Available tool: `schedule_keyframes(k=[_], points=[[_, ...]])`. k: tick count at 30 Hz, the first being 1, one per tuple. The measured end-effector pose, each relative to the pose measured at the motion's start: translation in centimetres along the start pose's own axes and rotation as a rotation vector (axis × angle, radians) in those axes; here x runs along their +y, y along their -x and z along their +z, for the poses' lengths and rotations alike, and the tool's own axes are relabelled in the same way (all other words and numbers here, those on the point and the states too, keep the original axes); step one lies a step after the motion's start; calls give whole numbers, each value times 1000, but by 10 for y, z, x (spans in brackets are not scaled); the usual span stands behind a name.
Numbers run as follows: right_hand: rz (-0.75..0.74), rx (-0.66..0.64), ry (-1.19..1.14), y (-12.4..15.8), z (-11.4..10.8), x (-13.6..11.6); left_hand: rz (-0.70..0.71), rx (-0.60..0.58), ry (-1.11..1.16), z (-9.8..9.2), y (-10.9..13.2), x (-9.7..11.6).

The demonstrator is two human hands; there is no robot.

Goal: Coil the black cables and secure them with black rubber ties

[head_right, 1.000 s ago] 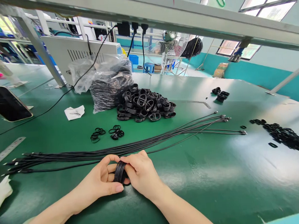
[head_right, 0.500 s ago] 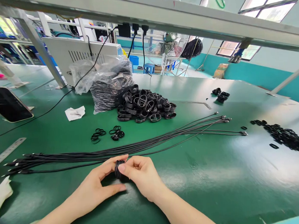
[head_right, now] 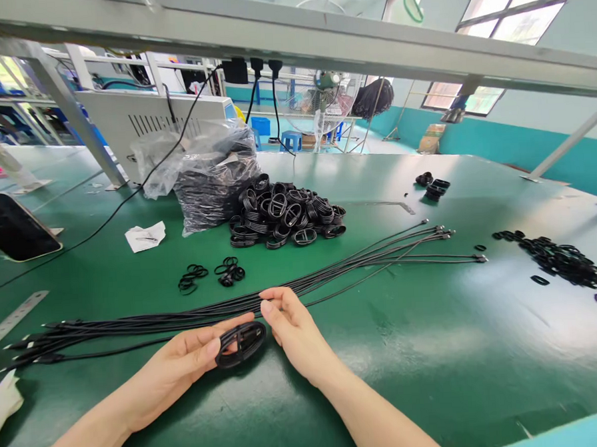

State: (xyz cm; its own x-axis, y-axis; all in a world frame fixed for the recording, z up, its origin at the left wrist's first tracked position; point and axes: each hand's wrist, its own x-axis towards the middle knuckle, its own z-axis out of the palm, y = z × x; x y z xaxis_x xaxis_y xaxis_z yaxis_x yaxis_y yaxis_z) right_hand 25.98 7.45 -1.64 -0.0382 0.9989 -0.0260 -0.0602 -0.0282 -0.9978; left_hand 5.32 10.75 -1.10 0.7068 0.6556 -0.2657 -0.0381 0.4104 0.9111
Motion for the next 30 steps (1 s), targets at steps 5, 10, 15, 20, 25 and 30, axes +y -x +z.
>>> schedule_keyframes(k=[5, 10, 15, 20, 25, 30], points=[[387, -357, -269, -3, -7, -3, -29, -174, -13, -5, 2, 5], [512, -528, -447, -3, -17, -6, -22, -193, -18, -7, 3, 6], [505, -616, -493, -5, -22, -1, -48, -184, -46, -10, 4, 4], [496, -615, -481, -6, -19, 6, -168, -262, -3, -8, 5, -4], [509, -662, -466, -5, -18, 7, -168, -239, 76, -7, 4, -8], [494, -616, -417, -5, -20, 7, -163, -217, 95, -9, 2, -11]])
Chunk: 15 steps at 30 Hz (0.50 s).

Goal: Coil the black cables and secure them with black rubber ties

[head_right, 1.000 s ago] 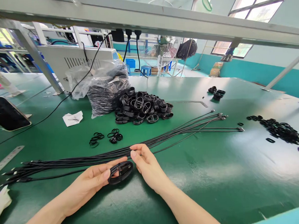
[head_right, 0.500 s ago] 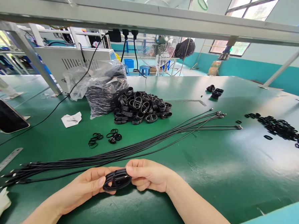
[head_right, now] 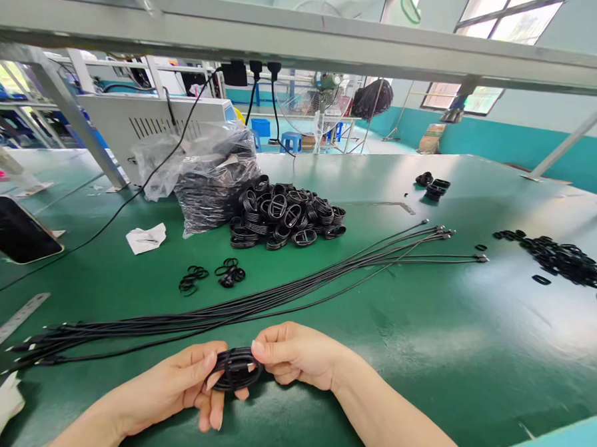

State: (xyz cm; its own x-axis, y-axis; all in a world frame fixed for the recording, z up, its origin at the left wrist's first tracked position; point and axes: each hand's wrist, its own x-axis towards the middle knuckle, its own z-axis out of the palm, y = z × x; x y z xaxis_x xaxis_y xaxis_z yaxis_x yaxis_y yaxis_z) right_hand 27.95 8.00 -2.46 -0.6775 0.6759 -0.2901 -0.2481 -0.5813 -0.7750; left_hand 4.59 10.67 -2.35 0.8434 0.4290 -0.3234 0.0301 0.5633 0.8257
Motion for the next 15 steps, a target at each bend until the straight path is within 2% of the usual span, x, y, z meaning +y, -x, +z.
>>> schedule_keyframes(k=[7, 11, 15], points=[[-20, 39, -25, -1, 1, -2, -16, 74, 22, 6, -2, 0], [-10, -23, -47, -2, 3, 1, 10, 117, 83, 8, -3, -1], [-55, -60, -120, -2, 5, 5, 30, 94, 130, 8, -4, -4]])
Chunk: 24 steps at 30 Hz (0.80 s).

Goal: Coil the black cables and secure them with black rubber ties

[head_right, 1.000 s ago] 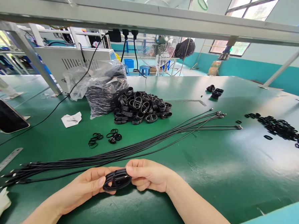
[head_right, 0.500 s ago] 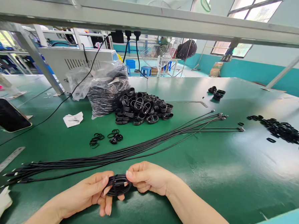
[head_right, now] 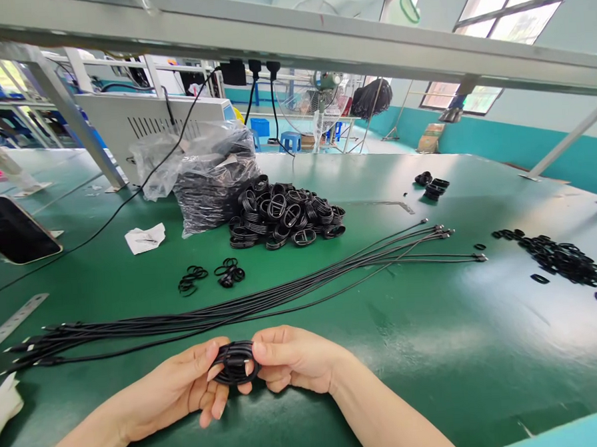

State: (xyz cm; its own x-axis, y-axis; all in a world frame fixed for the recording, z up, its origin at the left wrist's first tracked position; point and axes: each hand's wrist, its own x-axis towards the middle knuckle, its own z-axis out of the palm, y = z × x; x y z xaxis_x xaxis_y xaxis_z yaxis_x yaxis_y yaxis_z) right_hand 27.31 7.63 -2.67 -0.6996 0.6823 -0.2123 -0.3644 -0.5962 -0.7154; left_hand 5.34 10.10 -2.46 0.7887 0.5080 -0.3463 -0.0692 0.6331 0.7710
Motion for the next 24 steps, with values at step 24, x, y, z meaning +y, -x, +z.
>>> schedule_keyframes(k=[24], points=[[-545, 463, 710, -5, 24, 9, 189, 38, -94, 0, 3, 9]])
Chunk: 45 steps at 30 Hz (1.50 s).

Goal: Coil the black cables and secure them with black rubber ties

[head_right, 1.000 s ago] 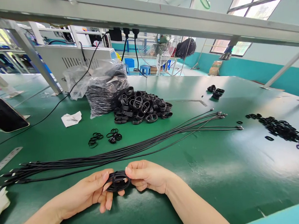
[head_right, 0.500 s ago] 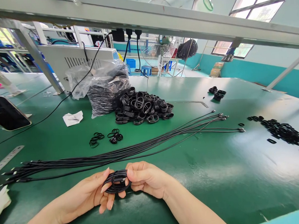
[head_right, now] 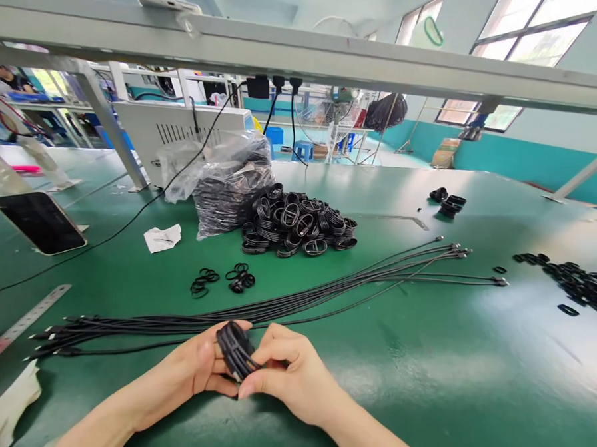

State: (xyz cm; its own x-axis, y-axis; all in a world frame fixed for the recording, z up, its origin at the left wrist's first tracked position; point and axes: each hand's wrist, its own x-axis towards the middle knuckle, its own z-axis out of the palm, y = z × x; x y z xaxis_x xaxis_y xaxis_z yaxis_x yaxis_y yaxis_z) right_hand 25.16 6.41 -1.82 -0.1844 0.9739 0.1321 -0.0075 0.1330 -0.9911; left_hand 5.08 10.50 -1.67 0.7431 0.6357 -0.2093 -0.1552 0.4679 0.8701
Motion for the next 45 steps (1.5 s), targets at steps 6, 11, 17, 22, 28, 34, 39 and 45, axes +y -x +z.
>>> schedule_keyframes(k=[6, 11, 17, 22, 28, 34, 39, 45], points=[[-102, 30, 228, 3, 9, 12, 115, 117, -12, 13, -7, -7], [111, 37, 26, 2, 5, 4, 114, 182, -81, 9, -9, -10], [264, 7, -181, -3, 6, 1, 104, 184, -186, 11, -7, -13], [293, -11, -219, -4, 6, 3, 77, 171, -195, 13, -6, -11], [282, -27, -205, -4, 3, 5, 113, 234, -211, 11, -6, -9], [284, 15, -196, -4, 6, 5, 105, 233, -223, 17, -4, -8], [278, 11, -212, -3, 8, 3, 98, 235, -176, 11, -8, -14], [265, 14, -227, -1, 11, 6, 104, 184, -148, 8, -9, -16]])
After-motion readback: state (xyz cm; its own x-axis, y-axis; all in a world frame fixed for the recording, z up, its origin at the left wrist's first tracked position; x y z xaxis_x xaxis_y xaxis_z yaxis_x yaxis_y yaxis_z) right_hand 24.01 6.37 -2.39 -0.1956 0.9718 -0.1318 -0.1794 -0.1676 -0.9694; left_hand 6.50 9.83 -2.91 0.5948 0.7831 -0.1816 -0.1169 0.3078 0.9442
